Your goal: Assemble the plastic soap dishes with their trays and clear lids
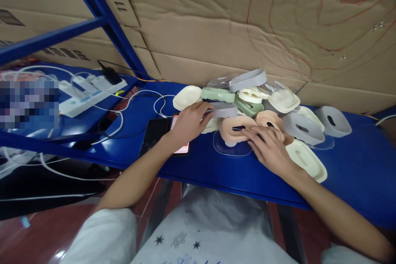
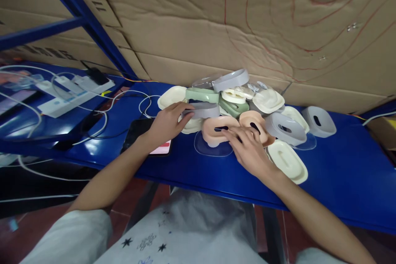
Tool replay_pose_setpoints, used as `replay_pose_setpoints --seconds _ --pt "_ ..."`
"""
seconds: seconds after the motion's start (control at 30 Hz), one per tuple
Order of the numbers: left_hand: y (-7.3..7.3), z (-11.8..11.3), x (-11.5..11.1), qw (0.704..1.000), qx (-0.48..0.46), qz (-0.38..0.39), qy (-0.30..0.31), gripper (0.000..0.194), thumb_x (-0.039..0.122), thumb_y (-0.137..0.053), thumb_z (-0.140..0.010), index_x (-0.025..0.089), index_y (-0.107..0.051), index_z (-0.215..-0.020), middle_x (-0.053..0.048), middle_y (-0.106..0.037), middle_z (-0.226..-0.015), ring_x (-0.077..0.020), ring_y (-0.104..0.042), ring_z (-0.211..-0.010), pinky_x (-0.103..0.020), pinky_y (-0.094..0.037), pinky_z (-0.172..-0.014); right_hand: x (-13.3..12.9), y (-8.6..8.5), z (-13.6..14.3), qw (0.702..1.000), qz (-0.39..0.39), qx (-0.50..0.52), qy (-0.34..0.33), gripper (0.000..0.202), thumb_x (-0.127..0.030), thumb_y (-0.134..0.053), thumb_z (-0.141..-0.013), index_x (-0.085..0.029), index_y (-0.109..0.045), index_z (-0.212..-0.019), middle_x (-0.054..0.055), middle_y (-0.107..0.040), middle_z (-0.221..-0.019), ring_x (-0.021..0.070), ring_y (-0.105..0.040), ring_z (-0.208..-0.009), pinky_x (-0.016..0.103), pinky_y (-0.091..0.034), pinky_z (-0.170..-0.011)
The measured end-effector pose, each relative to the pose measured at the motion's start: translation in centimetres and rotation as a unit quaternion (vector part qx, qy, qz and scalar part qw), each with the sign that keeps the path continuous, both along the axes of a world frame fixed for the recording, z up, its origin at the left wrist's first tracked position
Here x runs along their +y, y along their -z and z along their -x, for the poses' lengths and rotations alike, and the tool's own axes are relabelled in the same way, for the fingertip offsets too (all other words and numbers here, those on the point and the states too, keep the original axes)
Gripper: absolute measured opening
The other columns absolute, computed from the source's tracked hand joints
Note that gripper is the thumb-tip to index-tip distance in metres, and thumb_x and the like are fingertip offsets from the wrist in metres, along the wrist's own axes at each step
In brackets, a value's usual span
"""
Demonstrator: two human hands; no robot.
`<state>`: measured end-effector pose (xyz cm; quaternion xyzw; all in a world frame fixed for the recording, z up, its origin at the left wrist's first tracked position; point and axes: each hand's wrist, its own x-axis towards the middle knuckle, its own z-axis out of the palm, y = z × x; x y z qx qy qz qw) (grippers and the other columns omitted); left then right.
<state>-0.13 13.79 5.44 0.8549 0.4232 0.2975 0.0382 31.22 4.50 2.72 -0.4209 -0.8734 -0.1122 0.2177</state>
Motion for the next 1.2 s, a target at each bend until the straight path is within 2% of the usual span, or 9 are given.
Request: replay_pose_setpoints --seconds 0.07,0.17,0.27,0.33,0.53,0.67,0.8,1.03,1.2 --pt "0.0 0.0 0.0 0.999 -0.030 -0.018 0.021 0.018 0.029 -0.053 -0.111 0.019 -0.066 -0.117 -0.009 -0.075 -0.113 -0.0263 -0.072 -0.107 -0.040 -0.057 -0.093 -0.3 -0.1 0.4 0.999 -0.007 0.000 -0.041 0.058 -0.011 -0.053 -0.104 -0.025 -0.051 -0.161 0.013 -0.070 -0.138 0.0298 -0.064 -0.126 0.049 -0.045 -0.109" --pt "0.5 -0.4 0.0 0.996 -0.063 -0.034 0.059 0.013 0.027 -0.057 -0.109 0.020 -0.066 -0.115 -0.009 -0.073 -0.113 -0.0257 -0.071 -0.110 -0.041 -0.058 -0.098 -1.1 -0.2 1.4 0.994 0.015 -0.036 -0.106 0.049 -0.025 -0.060 -0.107 -0.023 -0.057 -0.156 0.012 -0.071 -0.138 0.0282 -0.064 -0.127 0.047 -0.045 -0.113" --pt "1.0 -0.8 0.0 0.989 -0.058 -0.026 0.130 0.018 0.026 -0.057 -0.109 0.021 -0.063 -0.125 -0.013 -0.068 -0.130 -0.0261 -0.067 -0.124 -0.044 -0.056 -0.108 -1.5 0.3 2.4 0.990 0.043 -0.080 -0.108 0.058 -0.044 -0.064 -0.106 -0.023 -0.055 -0.159 0.014 -0.062 -0.155 0.0323 -0.056 -0.140 0.053 -0.039 -0.121" --pt "1.0 -0.9 -0.1 0.985 -0.034 -0.022 0.166 0.027 0.021 -0.052 -0.110 0.021 -0.058 -0.136 -0.016 -0.061 -0.144 -0.0269 -0.061 -0.137 -0.046 -0.053 -0.116 -1.5 0.6 2.7 0.991 0.044 -0.090 -0.093 0.057 -0.040 -0.063 -0.107 -0.024 -0.053 -0.160 0.013 -0.058 -0.159 0.0321 -0.054 -0.144 0.053 -0.038 -0.122" --pt "-0.3 0.3 -1.3 0.988 0.151 0.032 0.025 0.029 0.012 -0.055 -0.101 0.013 -0.063 -0.129 -0.017 -0.072 -0.124 -0.0335 -0.070 -0.120 -0.051 -0.057 -0.105 -1.4 0.8 2.6 0.997 0.007 -0.062 -0.049 0.032 -0.023 -0.059 -0.107 -0.021 -0.071 -0.138 0.011 -0.072 -0.142 0.0274 -0.069 -0.122 0.046 -0.047 -0.106" --pt "-0.3 0.6 -2.6 0.965 0.244 0.085 0.053 0.027 0.013 -0.069 -0.096 0.013 -0.069 -0.122 -0.017 -0.074 -0.122 -0.0346 -0.072 -0.118 -0.051 -0.056 -0.104 -1.3 0.4 2.2 1.000 -0.005 -0.009 -0.020 0.021 -0.023 -0.059 -0.108 -0.018 -0.077 -0.118 0.008 -0.081 -0.108 0.0224 -0.073 -0.096 0.039 -0.050 -0.091" --pt "0.3 0.1 -4.8 0.963 0.241 0.102 0.067 0.033 0.003 -0.059 -0.095 0.013 -0.068 -0.126 -0.016 -0.074 -0.123 -0.0319 -0.072 -0.119 -0.046 -0.057 -0.101 -1.2 -0.2 1.6 1.000 -0.014 0.019 0.019 0.024 -0.026 -0.058 -0.109 -0.015 -0.074 -0.122 0.009 -0.080 -0.105 0.0239 -0.072 -0.096 0.038 -0.051 -0.089" --pt "1.0 0.1 -9.8 0.965 0.218 0.092 0.116 0.039 0.004 -0.053 -0.099 0.016 -0.064 -0.134 -0.012 -0.073 -0.127 -0.0293 -0.070 -0.119 -0.047 -0.056 -0.105 -0.8 -0.8 0.8 0.999 0.001 0.030 0.035 0.032 -0.029 -0.055 -0.110 -0.019 -0.067 -0.138 0.011 -0.077 -0.124 0.0280 -0.071 -0.112 0.043 -0.052 -0.098" --pt "1.5 -0.1 -12.2 0.968 0.163 0.090 0.167 0.036 0.002 -0.052 -0.099 0.020 -0.064 -0.126 -0.009 -0.071 -0.129 -0.0254 -0.067 -0.125 -0.050 -0.048 -0.120 -0.5 -1.2 1.2 0.999 0.026 0.015 0.026 0.044 -0.029 -0.054 -0.109 -0.023 -0.055 -0.153 0.014 -0.061 -0.154 0.0341 -0.061 -0.136 0.052 -0.049 -0.108"
